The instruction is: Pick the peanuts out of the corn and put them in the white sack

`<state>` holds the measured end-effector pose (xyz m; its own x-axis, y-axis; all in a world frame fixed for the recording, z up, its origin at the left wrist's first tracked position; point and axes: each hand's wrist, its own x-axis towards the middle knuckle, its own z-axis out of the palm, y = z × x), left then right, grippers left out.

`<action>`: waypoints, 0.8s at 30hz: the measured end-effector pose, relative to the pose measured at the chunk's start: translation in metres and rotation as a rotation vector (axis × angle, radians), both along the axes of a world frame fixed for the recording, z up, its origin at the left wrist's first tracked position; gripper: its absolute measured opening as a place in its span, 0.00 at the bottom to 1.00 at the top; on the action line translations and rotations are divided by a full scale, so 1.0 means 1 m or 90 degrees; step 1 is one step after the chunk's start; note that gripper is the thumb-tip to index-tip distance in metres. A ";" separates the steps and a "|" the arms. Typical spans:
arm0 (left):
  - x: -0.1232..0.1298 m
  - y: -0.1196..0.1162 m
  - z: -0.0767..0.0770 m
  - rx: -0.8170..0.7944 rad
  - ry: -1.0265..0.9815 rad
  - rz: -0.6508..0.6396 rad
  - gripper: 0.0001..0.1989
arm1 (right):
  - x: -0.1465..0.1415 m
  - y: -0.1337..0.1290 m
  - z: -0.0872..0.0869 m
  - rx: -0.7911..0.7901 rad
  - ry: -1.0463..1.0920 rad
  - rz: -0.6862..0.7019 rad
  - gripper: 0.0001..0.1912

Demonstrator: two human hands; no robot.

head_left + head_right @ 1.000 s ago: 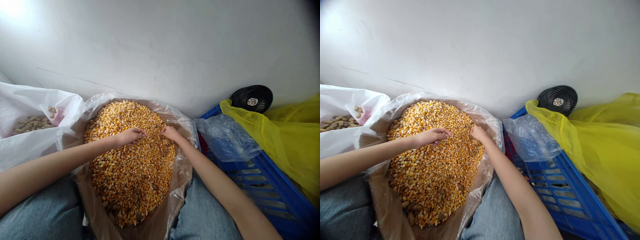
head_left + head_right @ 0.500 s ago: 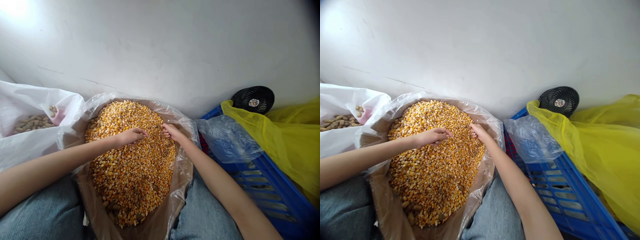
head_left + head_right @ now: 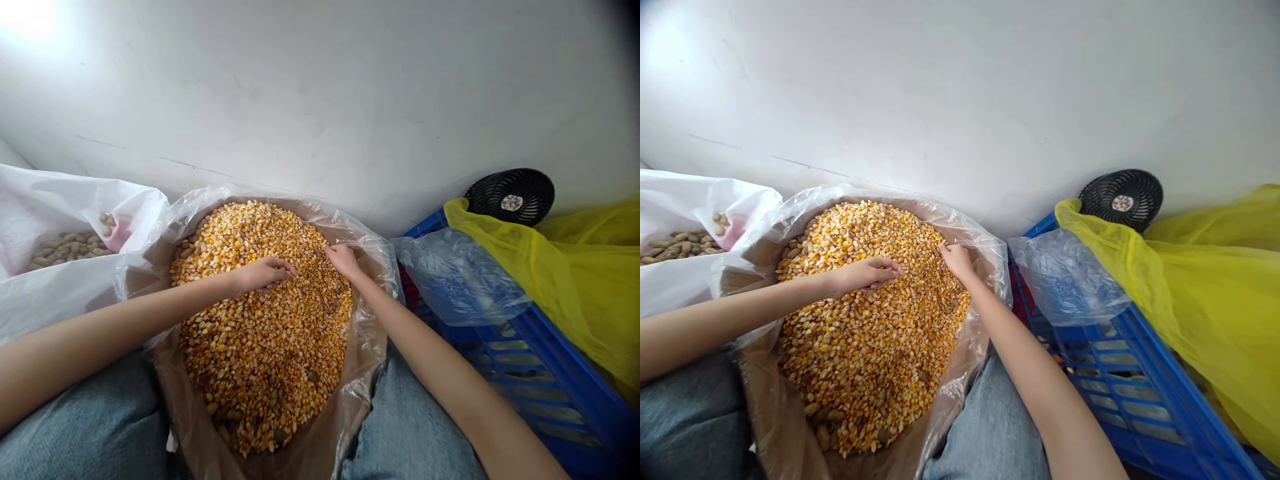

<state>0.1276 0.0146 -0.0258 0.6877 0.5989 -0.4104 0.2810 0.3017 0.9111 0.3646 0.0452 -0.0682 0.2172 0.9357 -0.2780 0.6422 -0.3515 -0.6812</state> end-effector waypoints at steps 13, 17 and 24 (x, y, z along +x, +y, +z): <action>0.000 -0.002 0.002 0.010 0.015 0.001 0.12 | -0.003 0.004 0.007 0.011 0.181 -0.061 0.12; 0.000 -0.002 0.002 0.019 0.019 -0.002 0.11 | 0.006 0.005 0.017 0.003 0.510 -0.113 0.14; 0.000 -0.002 0.001 0.009 0.015 -0.007 0.13 | 0.005 0.008 0.009 0.029 0.255 -0.109 0.11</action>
